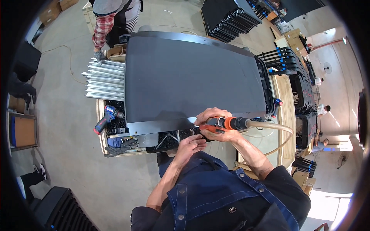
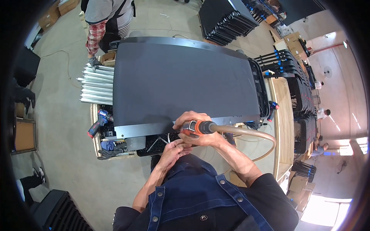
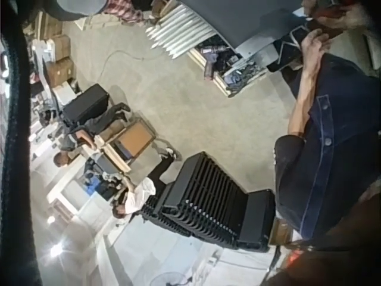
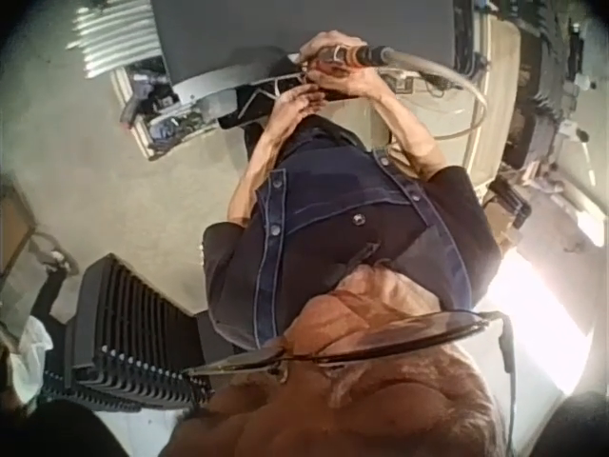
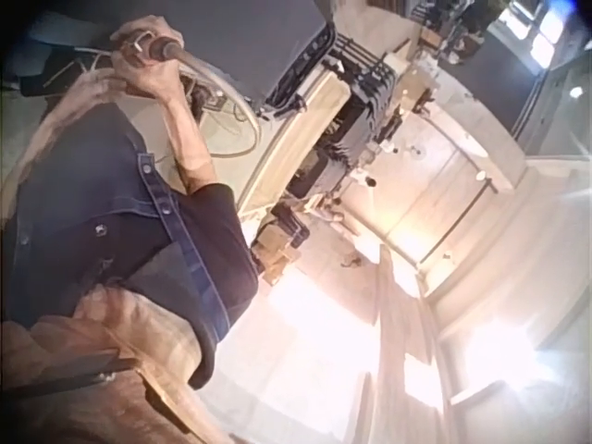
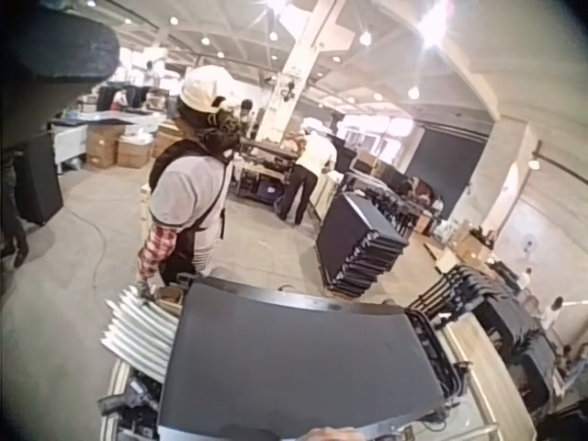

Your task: Assembling the console and motor cover components of a treadmill unit on a production line.

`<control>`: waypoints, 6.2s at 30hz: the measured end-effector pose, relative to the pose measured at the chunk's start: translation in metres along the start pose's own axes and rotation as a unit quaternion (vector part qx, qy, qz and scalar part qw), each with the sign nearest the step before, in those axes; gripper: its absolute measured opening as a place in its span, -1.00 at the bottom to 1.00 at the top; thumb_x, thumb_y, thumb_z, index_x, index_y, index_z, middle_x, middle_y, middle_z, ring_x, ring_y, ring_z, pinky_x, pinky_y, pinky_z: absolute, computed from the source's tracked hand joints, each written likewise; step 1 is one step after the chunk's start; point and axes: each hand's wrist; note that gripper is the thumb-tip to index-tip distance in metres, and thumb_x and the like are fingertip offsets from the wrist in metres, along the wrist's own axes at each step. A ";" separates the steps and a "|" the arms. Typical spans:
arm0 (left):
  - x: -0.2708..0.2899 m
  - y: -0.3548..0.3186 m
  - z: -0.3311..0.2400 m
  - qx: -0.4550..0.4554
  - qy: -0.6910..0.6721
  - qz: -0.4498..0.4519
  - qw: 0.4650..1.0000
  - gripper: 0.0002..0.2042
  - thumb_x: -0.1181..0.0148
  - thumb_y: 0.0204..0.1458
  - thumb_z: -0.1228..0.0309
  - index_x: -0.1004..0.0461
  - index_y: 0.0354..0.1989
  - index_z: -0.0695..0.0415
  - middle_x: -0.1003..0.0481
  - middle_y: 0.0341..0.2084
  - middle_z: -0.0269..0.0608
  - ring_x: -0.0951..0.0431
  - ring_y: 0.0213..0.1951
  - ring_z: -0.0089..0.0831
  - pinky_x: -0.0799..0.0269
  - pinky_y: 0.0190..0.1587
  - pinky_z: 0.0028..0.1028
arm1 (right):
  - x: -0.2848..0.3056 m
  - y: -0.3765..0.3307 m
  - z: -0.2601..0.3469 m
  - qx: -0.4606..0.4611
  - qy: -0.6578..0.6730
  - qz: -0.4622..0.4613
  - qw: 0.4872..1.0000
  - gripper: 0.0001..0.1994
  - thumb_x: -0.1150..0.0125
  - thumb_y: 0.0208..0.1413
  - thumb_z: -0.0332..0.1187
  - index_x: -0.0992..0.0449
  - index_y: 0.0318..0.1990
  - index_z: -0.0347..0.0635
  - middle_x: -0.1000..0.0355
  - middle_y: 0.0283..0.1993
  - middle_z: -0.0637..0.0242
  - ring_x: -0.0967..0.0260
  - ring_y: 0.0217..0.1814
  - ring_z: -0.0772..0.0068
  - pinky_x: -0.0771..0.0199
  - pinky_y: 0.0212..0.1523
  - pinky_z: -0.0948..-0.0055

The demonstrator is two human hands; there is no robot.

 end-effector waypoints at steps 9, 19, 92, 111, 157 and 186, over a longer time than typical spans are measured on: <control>0.058 0.030 0.023 -0.003 -0.023 -0.038 0.999 -0.56 0.10 0.09 0.69 -0.33 0.19 0.37 -0.51 0.03 0.10 -0.57 0.06 -0.09 -0.50 0.18 -0.23 | 0.007 0.017 0.004 -0.068 0.066 0.019 0.995 -0.67 -0.40 -0.14 -0.63 -0.49 -0.16 -0.25 -0.54 -0.18 0.11 -0.58 -0.09 0.17 -0.61 -0.06 0.21; 0.130 0.145 0.139 0.006 -0.064 -0.053 0.997 -0.63 0.03 0.20 0.59 -0.35 0.20 0.28 -0.52 -0.01 -0.04 -0.62 -0.11 -0.23 -0.61 -0.05 -0.34 | -0.003 0.016 0.000 -0.046 0.038 0.090 0.994 -0.65 -0.41 -0.09 -0.59 -0.52 -0.09 -0.23 -0.56 -0.03 0.14 -0.55 0.03 0.23 -0.59 0.05 0.22; 0.036 -0.137 -0.131 -0.556 -0.044 -0.369 0.743 -0.64 0.10 0.40 0.12 -0.41 -0.20 0.21 -0.53 -0.29 -0.19 -0.54 -0.29 -0.44 -0.49 -0.23 -0.42 | -0.183 0.155 0.044 -0.010 0.165 0.268 0.949 -0.61 -0.40 -0.14 -0.60 -0.54 -0.08 -0.22 -0.55 -0.16 0.22 -0.54 -0.09 0.36 -0.59 -0.06 0.32; -0.082 -0.146 -0.241 -0.617 0.183 -0.225 0.731 -0.55 0.12 0.40 0.08 -0.31 -0.43 0.21 -0.35 -0.72 -0.28 -0.35 -0.71 -0.60 -0.24 -0.63 -0.57 | -0.174 0.148 0.023 0.004 0.251 0.213 0.944 -0.61 -0.52 -0.16 -0.41 -0.55 -0.13 -0.30 -0.54 -0.22 0.37 -0.42 -0.17 0.58 -0.47 -0.10 0.45; 0.118 0.139 0.169 -0.068 0.679 -0.537 0.497 -0.76 -0.29 0.08 0.33 -0.54 -0.15 0.19 -0.60 -0.43 -0.14 -0.62 -0.37 -0.13 -0.53 -0.26 -0.22 | 0.299 -0.536 -0.212 -0.466 0.080 -0.498 0.727 -0.68 -0.42 0.06 -0.35 -0.39 -0.13 -0.16 -0.36 -0.27 0.44 -0.33 -0.26 0.56 -0.40 -0.15 0.44; 0.051 0.244 0.241 -0.085 0.477 -0.385 0.785 -0.66 -0.40 -0.05 0.66 -0.47 -0.08 0.34 -0.48 -0.40 -0.27 -0.45 -0.51 -0.51 -0.40 -0.51 -0.56 | 0.389 -0.530 -0.362 -0.455 0.001 -0.477 0.752 -0.60 -0.51 -0.13 -0.44 -0.52 -0.09 -0.22 -0.51 -0.30 0.41 -0.42 -0.21 0.57 -0.51 -0.13 0.43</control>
Point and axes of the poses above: each hand's wrist, its own y-axis towards the middle knuckle, its own x-axis out of the back of the hand, z = x × y
